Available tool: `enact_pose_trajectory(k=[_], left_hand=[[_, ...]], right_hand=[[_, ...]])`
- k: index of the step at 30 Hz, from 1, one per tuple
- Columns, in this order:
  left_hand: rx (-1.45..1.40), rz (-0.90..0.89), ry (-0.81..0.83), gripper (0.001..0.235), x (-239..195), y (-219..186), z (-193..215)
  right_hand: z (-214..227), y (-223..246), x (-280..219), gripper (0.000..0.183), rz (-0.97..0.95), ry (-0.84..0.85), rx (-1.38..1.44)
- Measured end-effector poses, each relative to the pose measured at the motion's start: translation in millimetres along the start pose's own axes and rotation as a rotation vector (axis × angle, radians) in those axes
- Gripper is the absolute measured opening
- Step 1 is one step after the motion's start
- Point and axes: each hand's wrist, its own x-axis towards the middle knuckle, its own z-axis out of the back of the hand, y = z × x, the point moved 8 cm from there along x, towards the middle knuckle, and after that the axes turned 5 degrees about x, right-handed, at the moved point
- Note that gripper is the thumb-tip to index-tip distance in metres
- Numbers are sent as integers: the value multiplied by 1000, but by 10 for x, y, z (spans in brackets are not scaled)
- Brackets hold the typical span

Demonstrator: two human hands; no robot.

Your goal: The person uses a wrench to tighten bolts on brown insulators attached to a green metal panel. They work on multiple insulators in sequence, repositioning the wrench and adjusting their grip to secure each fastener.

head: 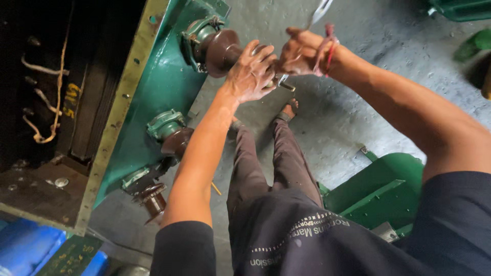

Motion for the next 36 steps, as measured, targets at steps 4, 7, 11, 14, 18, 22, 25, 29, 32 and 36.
enact_pose_trajectory(k=[4, 7, 11, 14, 18, 22, 25, 29, 32, 36], left_hand=[[-47, 35, 41, 34, -24, 20, -16], [-48, 22, 20, 38, -1, 16, 11], [-13, 2, -76, 42, -52, -8, 25], [-38, -2, 50, 45, -84, -29, -32], [25, -5, -42, 42, 52, -65, 129], [116, -25, -23, 51, 93, 49, 197], [38, -14, -42, 49, -11, -66, 159], [16, -22, -96, 37, -54, -64, 85], [17, -33, -11, 23, -27, 4, -6], [-23, -26, -89, 25, -28, -38, 66]], right_hand=[[36, 209, 142, 19, 65, 40, -164], [-81, -38, 47, 24, -35, -32, 6], [-673, -219, 9, 47, -215, -114, 225], [-1185, -38, -155, 50, -688, -427, 726], [-2108, 1185, -16, 55, -894, -914, 2098], [-2353, 895, -410, 60, -965, -582, 1515], [-1794, 154, -823, 56, -807, -640, 856], [-770, -250, -505, 57, -351, -466, 463], [-154, -286, -167, 54, -192, -274, 144], [218, -76, 24, 46, -63, -365, 187]])
